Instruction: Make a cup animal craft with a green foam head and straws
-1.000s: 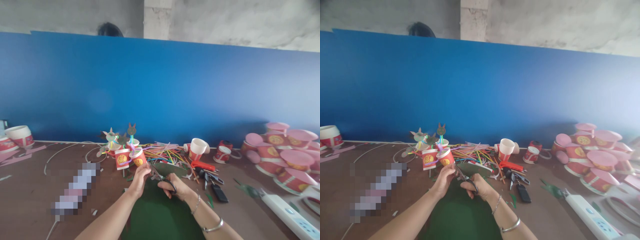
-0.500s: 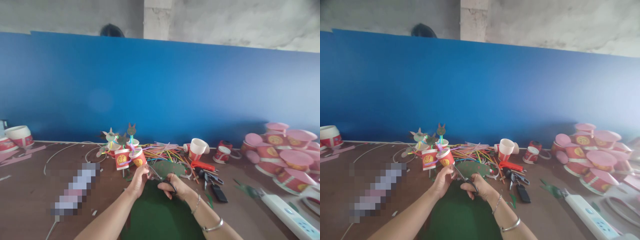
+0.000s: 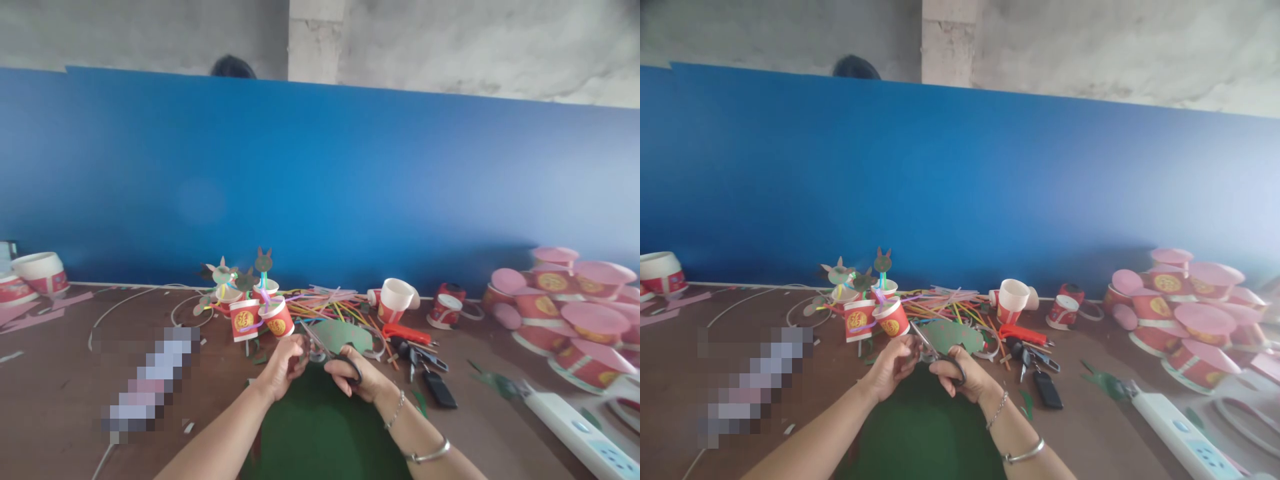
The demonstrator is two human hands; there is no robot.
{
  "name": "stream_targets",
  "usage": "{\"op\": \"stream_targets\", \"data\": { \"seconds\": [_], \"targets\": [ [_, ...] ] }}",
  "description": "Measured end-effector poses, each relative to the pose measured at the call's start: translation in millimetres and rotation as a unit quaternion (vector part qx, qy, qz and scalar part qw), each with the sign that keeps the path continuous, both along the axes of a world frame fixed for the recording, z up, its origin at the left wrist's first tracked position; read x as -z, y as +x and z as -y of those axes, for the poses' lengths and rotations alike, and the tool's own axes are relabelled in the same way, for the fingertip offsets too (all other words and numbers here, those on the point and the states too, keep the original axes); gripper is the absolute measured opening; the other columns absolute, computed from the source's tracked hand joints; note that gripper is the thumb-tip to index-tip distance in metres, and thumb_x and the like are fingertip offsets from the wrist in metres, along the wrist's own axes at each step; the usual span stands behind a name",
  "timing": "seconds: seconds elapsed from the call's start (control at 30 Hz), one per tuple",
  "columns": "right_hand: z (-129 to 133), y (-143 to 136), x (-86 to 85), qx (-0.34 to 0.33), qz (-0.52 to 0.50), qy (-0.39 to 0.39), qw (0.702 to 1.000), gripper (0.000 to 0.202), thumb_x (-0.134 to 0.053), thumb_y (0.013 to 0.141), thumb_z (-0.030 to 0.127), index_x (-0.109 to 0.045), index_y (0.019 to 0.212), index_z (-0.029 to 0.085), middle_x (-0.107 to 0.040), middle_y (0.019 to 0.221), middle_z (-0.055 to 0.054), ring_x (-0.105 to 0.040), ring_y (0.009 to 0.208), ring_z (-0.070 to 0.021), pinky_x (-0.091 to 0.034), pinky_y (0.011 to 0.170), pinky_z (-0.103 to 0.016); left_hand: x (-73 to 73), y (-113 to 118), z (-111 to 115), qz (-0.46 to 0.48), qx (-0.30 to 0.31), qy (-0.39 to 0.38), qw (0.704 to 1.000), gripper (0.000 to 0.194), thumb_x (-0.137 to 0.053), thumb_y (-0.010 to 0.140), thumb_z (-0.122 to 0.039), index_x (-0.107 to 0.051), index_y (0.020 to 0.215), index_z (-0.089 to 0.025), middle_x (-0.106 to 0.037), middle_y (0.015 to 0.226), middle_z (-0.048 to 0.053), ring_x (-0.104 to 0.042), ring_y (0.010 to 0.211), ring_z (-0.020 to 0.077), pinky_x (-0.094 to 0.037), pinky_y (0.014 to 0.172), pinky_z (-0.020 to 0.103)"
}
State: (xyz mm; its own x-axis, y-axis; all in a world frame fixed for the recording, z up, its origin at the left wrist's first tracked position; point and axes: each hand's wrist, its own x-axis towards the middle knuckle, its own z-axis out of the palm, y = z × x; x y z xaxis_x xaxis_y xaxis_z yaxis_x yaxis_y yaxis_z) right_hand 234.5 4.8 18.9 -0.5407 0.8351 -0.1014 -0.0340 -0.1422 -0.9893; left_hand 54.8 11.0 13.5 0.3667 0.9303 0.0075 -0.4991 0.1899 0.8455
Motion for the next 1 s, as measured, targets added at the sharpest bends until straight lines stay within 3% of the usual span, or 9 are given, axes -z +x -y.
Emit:
{"op": "stream_targets", "data": {
  "seconds": [0.17,0.23,0.33,0.43,0.5,0.6,0.7,0.87,1.0],
  "targets": [
    [1.2,4.0,-0.3,-0.001,-0.045,-0.032,0.998,0.032,-0.069,0.067,0.039,-0.045,0.062,0.019,-0.045,0.031,0.009,-0.033,0.026,-0.0045,-0.014,0.034,-0.022,-0.4,1.2,0.7,-0.037,0.042,-0.01,0.998,0.021,-0.05,0.053,-0.012,-0.032,0.059,-0.019,-0.037,0.049,-0.009,-0.017,0.035,0.0009,-0.003,0.035,0.017],
    [1.1,4.2,-1.8,-0.005,-0.047,-0.037,0.998,0.034,-0.07,0.066,0.039,-0.045,0.059,0.018,-0.046,0.031,0.008,-0.033,0.026,-0.0043,-0.015,0.033,-0.021,-1.8,0.7,0.5,-0.04,0.045,-0.017,0.998,0.017,-0.051,0.056,-0.014,-0.038,0.065,-0.019,-0.041,0.05,-0.009,-0.014,0.033,0.0002,-0.003,0.035,0.017],
    [-0.1,5.5,-2.5,-0.039,-0.037,-0.028,0.998,0.028,-0.068,0.07,0.036,-0.054,0.06,0.014,-0.047,0.032,0.007,-0.034,0.026,-0.0038,-0.017,0.033,-0.021,-2.9,0.7,-0.9,-0.035,0.039,-0.031,0.998,0.014,-0.052,0.068,-0.029,-0.049,0.073,-0.017,-0.053,0.06,-0.005,-0.017,0.03,-0.0006,-0.004,0.034,0.019],
    [-1.6,8.6,-1.0,-0.071,-0.022,-0.032,0.997,0.027,-0.067,0.073,0.036,-0.064,0.08,0.01,-0.048,0.035,0.007,-0.037,0.029,-0.0042,-0.018,0.033,-0.021,-3.1,2.0,-3.0,-0.05,0.035,-0.054,0.997,0.041,-0.045,0.077,-0.052,-0.053,0.064,-0.014,-0.052,0.052,-0.003,-0.017,0.027,-0.0007,-0.003,0.033,0.021],
    [-2.4,10.8,0.3,-0.086,-0.012,-0.044,0.995,0.033,-0.066,0.074,0.036,-0.064,0.092,0.009,-0.048,0.036,0.007,-0.038,0.03,-0.0047,-0.018,0.033,-0.02,-3.7,2.6,-3.9,-0.07,0.037,-0.068,0.995,0.049,-0.045,0.077,-0.058,-0.052,0.057,-0.014,-0.045,0.043,-0.004,-0.015,0.026,-0.0003,-0.002,0.032,0.021],
    [-3.6,12.7,2.4,-0.108,-0.011,-0.046,0.993,0.036,-0.066,0.074,0.034,-0.063,0.097,0.007,-0.05,0.037,0.006,-0.038,0.029,-0.0049,-0.018,0.032,-0.019,-5.4,1.8,-3.5,-0.083,0.044,-0.083,0.992,0.042,-0.057,0.071,-0.054,-0.05,0.057,-0.015,-0.045,0.042,-0.005,-0.015,0.027,-0.0005,0.0,0.033,0.021],
    [-5.2,12.2,6.0,-0.112,-0.021,-0.039,0.993,0.032,-0.065,0.073,0.033,-0.063,0.093,0.008,-0.051,0.037,0.006,-0.039,0.029,-0.0053,-0.019,0.031,-0.019,-6.0,-0.3,-2.3,-0.067,0.06,-0.083,0.992,0.03,-0.07,0.063,-0.039,-0.05,0.064,-0.016,-0.044,0.044,-0.008,-0.015,0.03,-0.0006,0.0,0.034,0.02],
    [-8.3,7.1,9.9,0.01,-0.067,-0.008,0.998,0.032,-0.063,0.074,0.043,-0.061,0.084,0.013,-0.049,0.039,0.006,-0.039,0.032,-0.0059,-0.024,0.035,-0.019,-1.9,1.7,-2.7,-0.042,0.029,-0.049,0.998,0.027,-0.072,0.062,-0.028,-0.047,0.067,-0.018,-0.026,0.04,-0.014,-0.015,0.033,0.0009,-0.006,0.035,0.017],
    [-8.4,2.4,4.4,0.13,-0.073,0.056,0.987,0.034,-0.059,0.077,0.046,-0.057,0.089,0.015,-0.051,0.042,0.005,-0.039,0.035,-0.0071,-0.022,0.036,-0.018,0.2,7.1,-2.5,-0.09,-0.048,-0.007,0.995,0.025,-0.07,0.065,-0.032,-0.052,0.074,-0.017,-0.042,0.046,-0.01,-0.024,0.033,0.0018,-0.013,0.033,0.017]
  ]
}}
